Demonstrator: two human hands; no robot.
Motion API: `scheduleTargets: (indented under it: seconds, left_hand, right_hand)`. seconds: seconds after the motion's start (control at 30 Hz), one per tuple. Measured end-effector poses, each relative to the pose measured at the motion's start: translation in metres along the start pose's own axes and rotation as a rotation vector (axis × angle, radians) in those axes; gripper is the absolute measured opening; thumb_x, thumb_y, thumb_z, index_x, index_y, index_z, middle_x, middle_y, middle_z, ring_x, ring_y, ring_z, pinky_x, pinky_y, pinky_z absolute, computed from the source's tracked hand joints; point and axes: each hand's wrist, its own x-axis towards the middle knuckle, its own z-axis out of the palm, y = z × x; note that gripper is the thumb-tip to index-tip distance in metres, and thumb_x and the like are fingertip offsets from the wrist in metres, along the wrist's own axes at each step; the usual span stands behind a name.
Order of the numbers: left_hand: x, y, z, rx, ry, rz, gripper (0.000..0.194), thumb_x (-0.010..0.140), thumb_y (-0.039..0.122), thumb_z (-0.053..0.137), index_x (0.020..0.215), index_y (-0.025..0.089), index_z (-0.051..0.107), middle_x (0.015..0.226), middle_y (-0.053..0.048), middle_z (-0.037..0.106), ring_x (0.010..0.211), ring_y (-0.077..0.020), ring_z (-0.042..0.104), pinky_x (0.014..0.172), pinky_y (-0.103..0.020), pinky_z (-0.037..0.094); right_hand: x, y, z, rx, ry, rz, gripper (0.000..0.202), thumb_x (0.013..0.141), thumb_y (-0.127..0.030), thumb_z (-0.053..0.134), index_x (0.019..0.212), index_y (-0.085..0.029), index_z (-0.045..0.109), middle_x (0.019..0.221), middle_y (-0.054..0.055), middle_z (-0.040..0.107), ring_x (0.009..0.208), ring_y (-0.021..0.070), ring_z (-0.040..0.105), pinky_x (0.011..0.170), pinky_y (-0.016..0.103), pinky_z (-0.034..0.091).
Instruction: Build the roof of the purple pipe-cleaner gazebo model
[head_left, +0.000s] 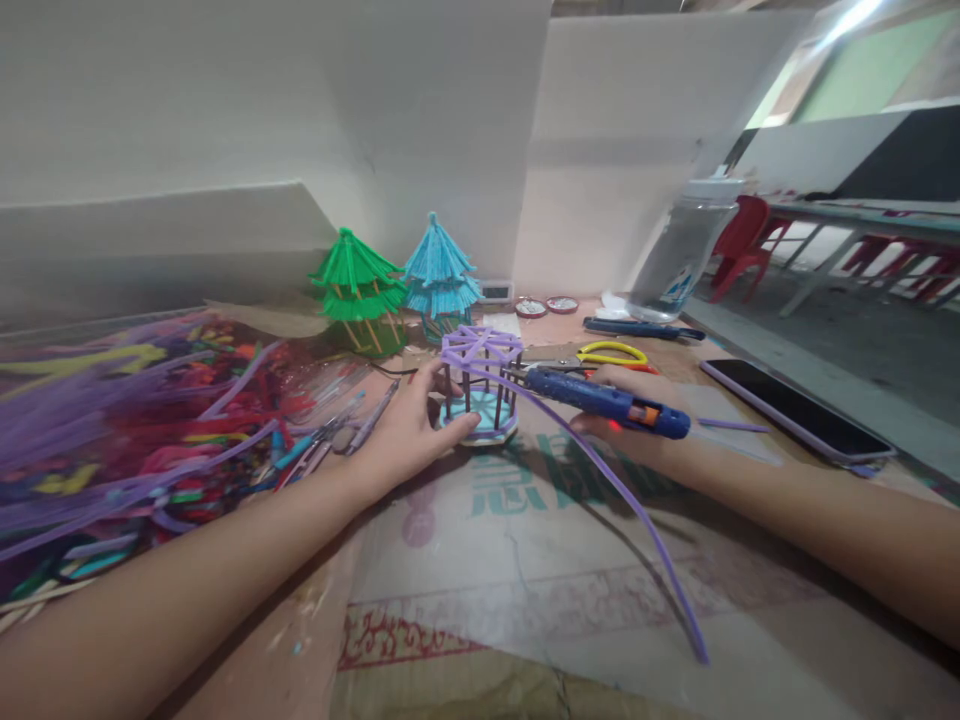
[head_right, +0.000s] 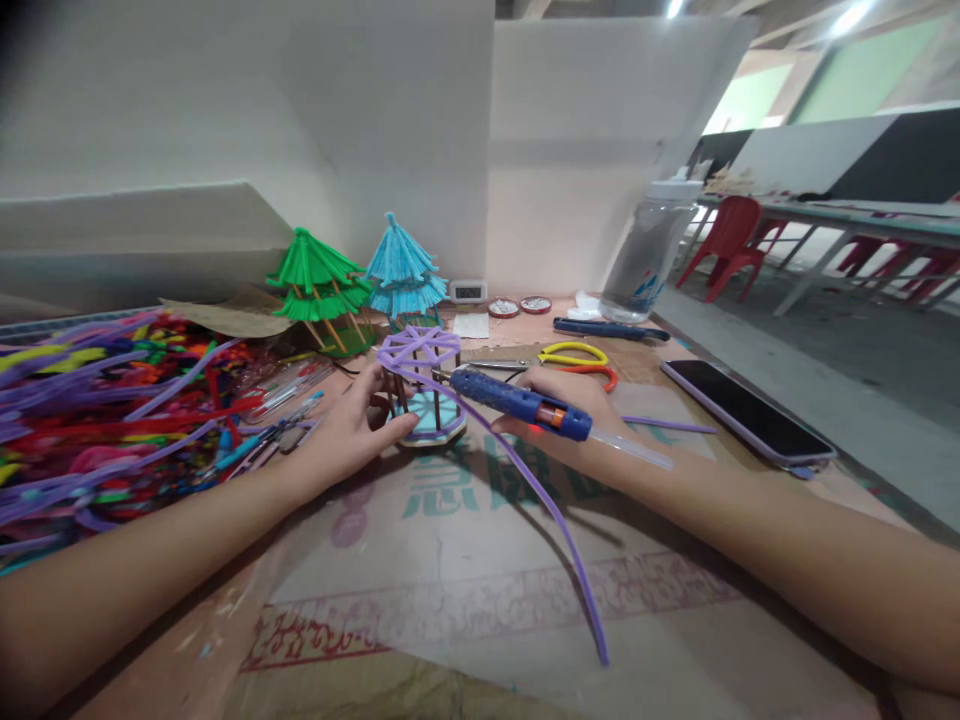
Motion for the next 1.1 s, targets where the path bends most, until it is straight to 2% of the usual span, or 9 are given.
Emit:
scheduleTargets:
  seconds: [0.13, 0.27, 0.4, 0.53, 0.73, 0.8, 0.87, 0.97, 1.1]
  left_hand:
    - [0.000, 0.000, 0.000, 0.001, 0.004, -0.002, 0.057, 0.083, 0.046, 0.068, 0.128, 0.017, 0.048, 0.117, -0.012, 0.065, 0.102, -0.0259, 0.065, 0.089, -0.042, 0.052]
    - [0.000, -0.001, -0.001, 0.001, 0.002, -0.005, 0.056, 0.083, 0.047, 0.067, 0.127, 0.017, 0.048, 0.119, -0.013, 0.065, 0.103, -0.0259, 0.064, 0.091, -0.043, 0.052]
    - [0.001, -0.001, -0.001, 0.007, -0.002, -0.001, 0.056, 0.082, 0.047, 0.067, 0.126, 0.018, 0.048, 0.119, -0.013, 0.065, 0.104, -0.0268, 0.064, 0.091, -0.044, 0.052]
    - [0.001, 0.000, -0.001, 0.008, 0.006, 0.002, 0.055, 0.081, 0.047, 0.068, 0.124, 0.017, 0.049, 0.119, -0.013, 0.065, 0.109, -0.0282, 0.064, 0.094, -0.045, 0.051]
    - [0.004, -0.002, 0.000, -0.115, 0.021, -0.013, 0.055, 0.083, 0.046, 0.066, 0.127, 0.018, 0.048, 0.119, -0.012, 0.064, 0.107, -0.0251, 0.065, 0.092, -0.041, 0.053]
    - [0.004, -0.002, 0.000, -0.090, 0.019, -0.007, 0.053, 0.083, 0.043, 0.066, 0.126, 0.018, 0.048, 0.118, -0.011, 0.064, 0.102, -0.0235, 0.065, 0.091, -0.040, 0.053]
    - [0.003, -0.003, 0.000, -0.019, 0.000, 0.015, 0.050, 0.082, 0.041, 0.067, 0.124, 0.019, 0.050, 0.114, -0.009, 0.065, 0.096, -0.0224, 0.064, 0.088, -0.039, 0.053]
    - [0.002, -0.003, 0.000, 0.091, -0.019, 0.077, 0.047, 0.084, 0.041, 0.068, 0.123, 0.020, 0.053, 0.109, -0.008, 0.066, 0.095, -0.0230, 0.063, 0.087, -0.039, 0.051]
    - [0.001, -0.005, 0.001, 0.123, -0.018, 0.106, 0.053, 0.084, 0.040, 0.068, 0.130, 0.021, 0.051, 0.113, -0.008, 0.065, 0.099, -0.0238, 0.062, 0.089, -0.039, 0.051]
  right_hand:
    - [-0.001, 0.004, 0.001, 0.033, 0.025, -0.042, 0.033, 0.081, -0.053, 0.078, 0.079, -0.022, 0.070, 0.066, 0.000, 0.065, 0.058, 0.0168, 0.057, 0.055, 0.028, 0.042]
    - [0.000, 0.003, 0.000, 0.038, 0.026, -0.024, 0.027, 0.081, -0.047, 0.077, 0.077, -0.022, 0.068, 0.064, 0.000, 0.064, 0.058, 0.0163, 0.057, 0.056, 0.028, 0.042]
    - [0.002, -0.001, 0.001, 0.028, 0.002, 0.043, 0.028, 0.080, -0.047, 0.076, 0.073, -0.022, 0.064, 0.064, 0.000, 0.062, 0.058, 0.0170, 0.057, 0.056, 0.029, 0.042]
    - [0.004, -0.005, -0.001, -0.006, 0.003, 0.182, 0.034, 0.078, -0.052, 0.074, 0.068, -0.023, 0.058, 0.063, 0.001, 0.058, 0.059, 0.0191, 0.056, 0.055, 0.032, 0.043]
    - [0.008, 0.008, -0.009, 0.295, 0.029, 0.218, 0.052, 0.095, -0.069, 0.050, 0.070, -0.024, 0.060, 0.069, 0.003, 0.062, 0.070, 0.0207, 0.061, 0.071, 0.036, 0.052]
    - [0.015, 0.015, -0.012, 0.363, 0.061, 0.267, 0.057, 0.095, -0.072, 0.048, 0.069, -0.023, 0.064, 0.072, 0.005, 0.065, 0.073, 0.0205, 0.063, 0.074, 0.036, 0.053]
    - [0.028, 0.021, -0.014, 0.412, 0.068, 0.338, 0.054, 0.094, -0.069, 0.054, 0.072, -0.022, 0.068, 0.079, 0.006, 0.070, 0.077, 0.0208, 0.066, 0.079, 0.035, 0.055]
    - [0.054, 0.030, -0.015, 0.443, 0.018, 0.446, 0.038, 0.091, -0.055, 0.065, 0.078, -0.020, 0.071, 0.089, 0.008, 0.074, 0.082, 0.0211, 0.070, 0.083, 0.035, 0.057]
    - [0.094, 0.047, -0.012, 0.289, -0.047, 0.461, 0.019, 0.087, -0.039, 0.076, 0.091, -0.020, 0.074, 0.092, 0.007, 0.077, 0.082, 0.0196, 0.070, 0.076, 0.031, 0.055]
